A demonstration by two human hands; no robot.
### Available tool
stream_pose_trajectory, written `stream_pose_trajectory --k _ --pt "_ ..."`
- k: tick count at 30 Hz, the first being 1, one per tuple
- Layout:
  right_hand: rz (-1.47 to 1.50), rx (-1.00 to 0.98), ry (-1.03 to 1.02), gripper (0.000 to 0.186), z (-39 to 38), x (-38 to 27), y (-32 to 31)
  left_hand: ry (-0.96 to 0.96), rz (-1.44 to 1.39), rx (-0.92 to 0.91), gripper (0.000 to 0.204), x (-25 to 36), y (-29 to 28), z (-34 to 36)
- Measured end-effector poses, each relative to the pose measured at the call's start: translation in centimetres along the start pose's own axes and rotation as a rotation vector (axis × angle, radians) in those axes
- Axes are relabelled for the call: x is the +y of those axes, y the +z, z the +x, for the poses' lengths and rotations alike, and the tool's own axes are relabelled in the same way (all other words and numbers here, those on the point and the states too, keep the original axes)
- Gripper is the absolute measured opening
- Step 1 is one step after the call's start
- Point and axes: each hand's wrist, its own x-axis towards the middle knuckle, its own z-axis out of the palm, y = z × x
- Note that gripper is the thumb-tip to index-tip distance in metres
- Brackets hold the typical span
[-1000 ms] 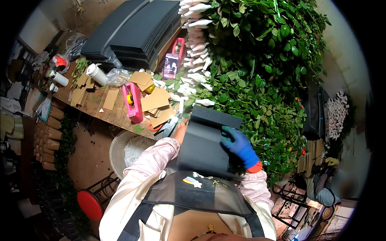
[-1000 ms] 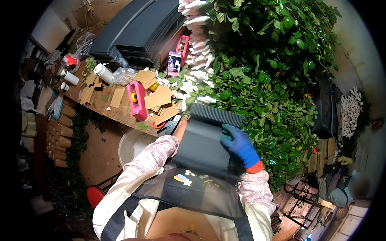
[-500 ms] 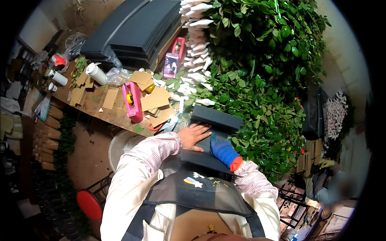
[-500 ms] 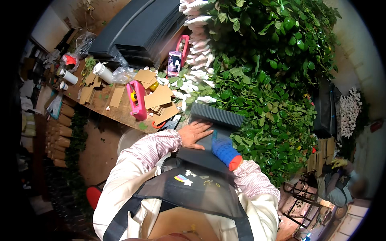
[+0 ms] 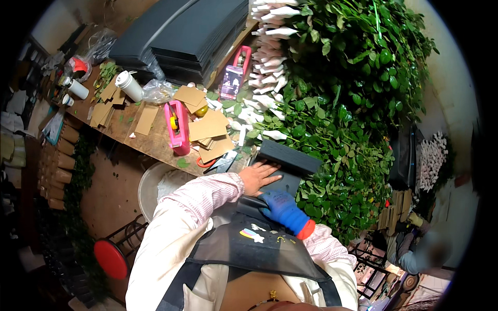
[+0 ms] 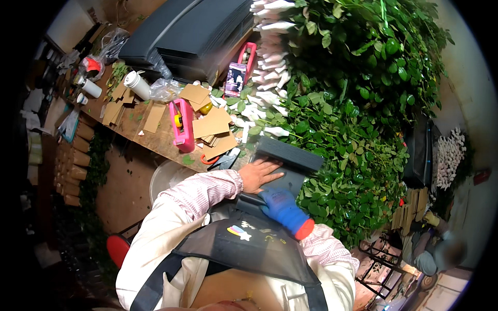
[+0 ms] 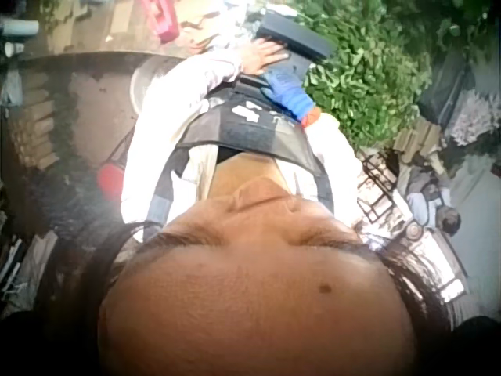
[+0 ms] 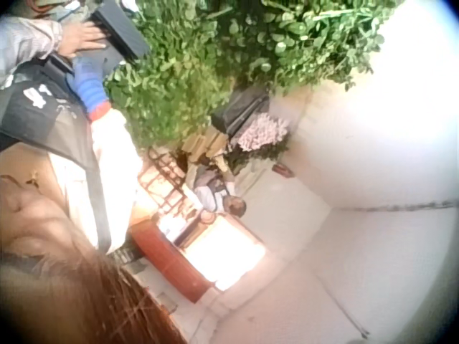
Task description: The person arranges white flowers and green leaves into black trays. They place the flowers and leaves into the trays, then cover them with cardboard and secure them with tape.
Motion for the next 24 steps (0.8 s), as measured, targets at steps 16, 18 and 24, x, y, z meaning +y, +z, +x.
stream_pose_trajectory --k 16,18,24 --pt "-0.451 0.449 -0.143 0.032 28.7 -5.4 -0.5 -0.07 -0.469 0.173 0.07 -0.1 2.8 0.4" --pt "-0.404 0.328 -0.107 0.026 27.5 -6.0 -1.6 -0.057 -0.49 0.163 0.069 -0.1 3.1 0.5" --pt "-0.205 0.652 -0.327 0.026 20.3 -6.1 -10.7 -0.114 -0.677 0.044 0.065 -0.7 4.4 0.3"
